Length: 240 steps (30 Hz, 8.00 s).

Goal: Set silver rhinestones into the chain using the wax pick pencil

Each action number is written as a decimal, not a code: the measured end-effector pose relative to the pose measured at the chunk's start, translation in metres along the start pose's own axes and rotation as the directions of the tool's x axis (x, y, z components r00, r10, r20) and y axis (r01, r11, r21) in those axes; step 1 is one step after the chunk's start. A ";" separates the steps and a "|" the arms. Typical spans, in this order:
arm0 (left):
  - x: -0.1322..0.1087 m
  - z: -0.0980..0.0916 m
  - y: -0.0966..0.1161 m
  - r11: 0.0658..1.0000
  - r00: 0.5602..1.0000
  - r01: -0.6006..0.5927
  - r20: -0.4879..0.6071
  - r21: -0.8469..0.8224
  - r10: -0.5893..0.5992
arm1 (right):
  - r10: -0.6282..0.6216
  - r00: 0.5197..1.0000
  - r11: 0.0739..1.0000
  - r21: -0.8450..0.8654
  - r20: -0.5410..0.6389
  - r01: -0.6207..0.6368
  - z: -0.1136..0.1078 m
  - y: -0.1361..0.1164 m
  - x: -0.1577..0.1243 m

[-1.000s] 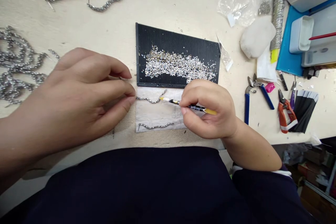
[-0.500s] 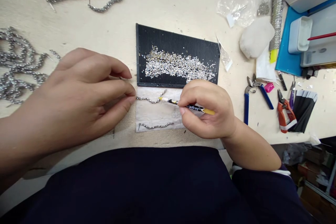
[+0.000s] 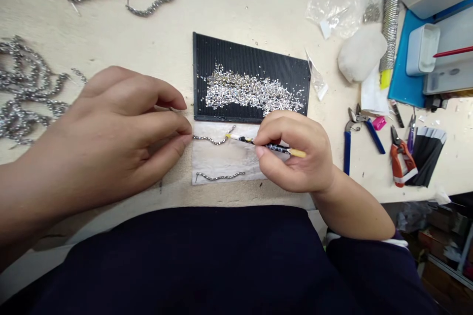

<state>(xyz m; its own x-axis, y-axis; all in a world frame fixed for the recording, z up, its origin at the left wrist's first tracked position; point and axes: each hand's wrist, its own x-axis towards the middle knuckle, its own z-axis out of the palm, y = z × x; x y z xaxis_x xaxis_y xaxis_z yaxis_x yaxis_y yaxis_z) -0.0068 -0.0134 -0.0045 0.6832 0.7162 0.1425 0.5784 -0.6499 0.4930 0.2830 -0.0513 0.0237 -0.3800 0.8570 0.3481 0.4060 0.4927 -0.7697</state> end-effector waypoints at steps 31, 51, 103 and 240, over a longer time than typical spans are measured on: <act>-0.004 0.003 -0.003 0.997 0.997 -0.062 -0.047 0.040 0.064 | -0.002 0.990 1.000 -0.030 -0.139 -0.003 0.000 0.009 -0.007; -0.004 0.006 -0.004 0.997 0.997 -0.056 -0.045 0.060 0.058 | -0.006 1.000 1.000 0.015 -0.014 0.006 -0.003 0.003 -0.004; -0.003 0.001 -0.003 1.000 0.999 -0.011 -0.030 -0.012 0.011 | 0.054 0.970 0.988 -0.128 -0.236 -0.086 0.001 0.011 -0.005; -0.003 0.000 -0.002 0.999 0.999 -0.036 -0.024 0.037 0.037 | 0.094 0.960 0.982 -0.135 -0.264 -0.133 -0.007 0.011 -0.005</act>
<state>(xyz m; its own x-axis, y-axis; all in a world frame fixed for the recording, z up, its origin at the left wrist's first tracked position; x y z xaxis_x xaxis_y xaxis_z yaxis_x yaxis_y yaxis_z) -0.0098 -0.0145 -0.0055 0.6929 0.6978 0.1813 0.5699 -0.6842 0.4552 0.2953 -0.0492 0.0166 -0.1068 0.9087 0.4035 0.5615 0.3901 -0.7298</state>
